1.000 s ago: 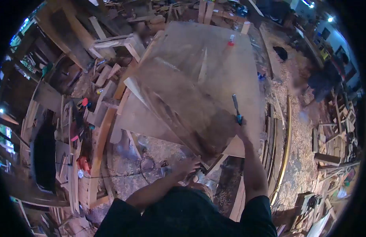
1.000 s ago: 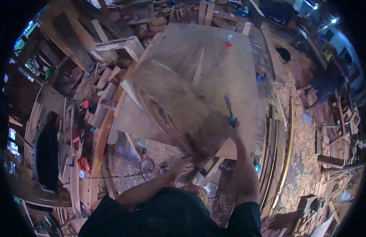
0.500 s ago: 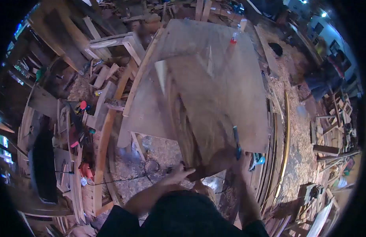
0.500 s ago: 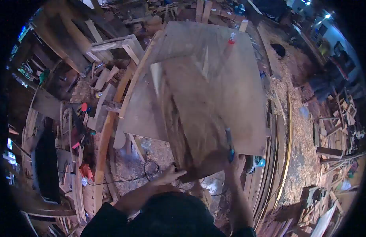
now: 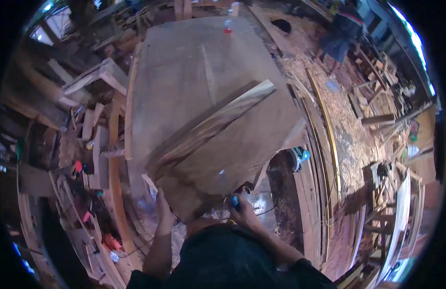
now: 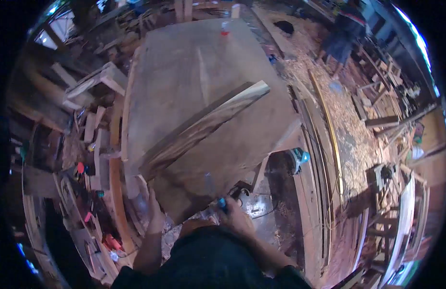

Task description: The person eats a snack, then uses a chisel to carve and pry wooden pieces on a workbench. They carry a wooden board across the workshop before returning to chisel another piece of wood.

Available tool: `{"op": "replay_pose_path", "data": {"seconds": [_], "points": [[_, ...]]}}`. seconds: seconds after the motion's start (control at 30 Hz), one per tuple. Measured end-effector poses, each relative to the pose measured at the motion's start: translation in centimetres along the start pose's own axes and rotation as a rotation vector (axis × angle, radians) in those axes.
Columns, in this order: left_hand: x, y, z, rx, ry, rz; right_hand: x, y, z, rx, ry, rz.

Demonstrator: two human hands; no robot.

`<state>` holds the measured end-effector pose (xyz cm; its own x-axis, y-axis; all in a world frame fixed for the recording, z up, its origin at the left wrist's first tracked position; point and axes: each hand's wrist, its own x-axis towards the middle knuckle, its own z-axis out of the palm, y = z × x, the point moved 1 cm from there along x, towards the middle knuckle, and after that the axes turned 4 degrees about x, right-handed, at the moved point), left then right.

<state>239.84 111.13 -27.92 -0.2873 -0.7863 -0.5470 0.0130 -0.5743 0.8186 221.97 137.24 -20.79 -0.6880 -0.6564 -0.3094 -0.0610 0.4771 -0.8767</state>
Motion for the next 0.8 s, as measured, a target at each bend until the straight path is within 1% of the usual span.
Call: {"op": "replay_pose_path", "data": {"seconds": [0.03,0.07,0.1,0.13,0.2,0.23,0.3,0.37,0.43,0.53,0.57,0.6,0.67,0.7,0.73,0.77,0.8], "points": [[-0.5,-0.5,0.3,-0.022,-0.009,-0.014,1.1,2.6,-0.6,-0.058,0.05,-0.044],[-0.1,-1.7,0.0,-0.02,-0.006,-0.022,2.2,6.2,-1.2,-0.033,0.211,-0.122],[2.1,-3.8,-1.6,-0.007,0.002,-0.032,3.0,8.4,-1.8,-0.007,0.377,-0.208],[3.3,-4.7,-2.6,0.171,0.093,0.083,2.4,7.7,-3.4,0.045,0.392,-0.126],[6.5,-4.6,-3.3,0.513,0.27,0.345,2.9,2.9,-7.6,0.161,0.423,0.018],[7.5,-3.8,-3.2,0.607,0.33,0.421,3.8,2.8,-8.3,0.203,0.439,0.052],[9.6,-1.2,-2.0,0.731,0.35,0.459,4.9,3.1,-9.4,0.286,0.471,0.117],[12.5,0.8,-0.9,0.85,0.341,0.455,6.2,4.7,-9.3,0.335,0.472,0.118],[16.1,3.4,0.7,0.977,0.314,0.449,8.6,7.0,-9.3,0.348,0.495,0.06],[21.5,7.0,2.9,1.217,0.256,0.428,9.9,6.7,-12.0,0.174,0.712,-0.058],[23.0,8.3,3.6,1.3,0.234,0.43,11.1,8.7,-13.5,0.227,0.624,0.035],[24.5,9.7,4.4,1.376,0.209,0.449,11.7,9.3,-15.5,0.244,0.654,0.045],[24.9,11.4,8.1,1.324,0.132,0.632,12.8,9.7,-19.9,0.27,0.709,0.06],[22.9,10.9,12.1,1.199,0.052,0.768,12.4,8.1,-22.0,0.311,0.738,0.077],[20.0,10.7,16.9,1.078,-0.043,0.895,11.7,6.2,-24.1,0.354,0.771,0.093],[17.9,9.8,20.8,0.974,-0.231,0.973,11.3,7.0,-25.8,0.241,0.744,0.122],[18.5,7.2,23.9,1.18,-0.231,1.116,11.0,8.1,-26.5,0.174,0.762,0.118]]}}
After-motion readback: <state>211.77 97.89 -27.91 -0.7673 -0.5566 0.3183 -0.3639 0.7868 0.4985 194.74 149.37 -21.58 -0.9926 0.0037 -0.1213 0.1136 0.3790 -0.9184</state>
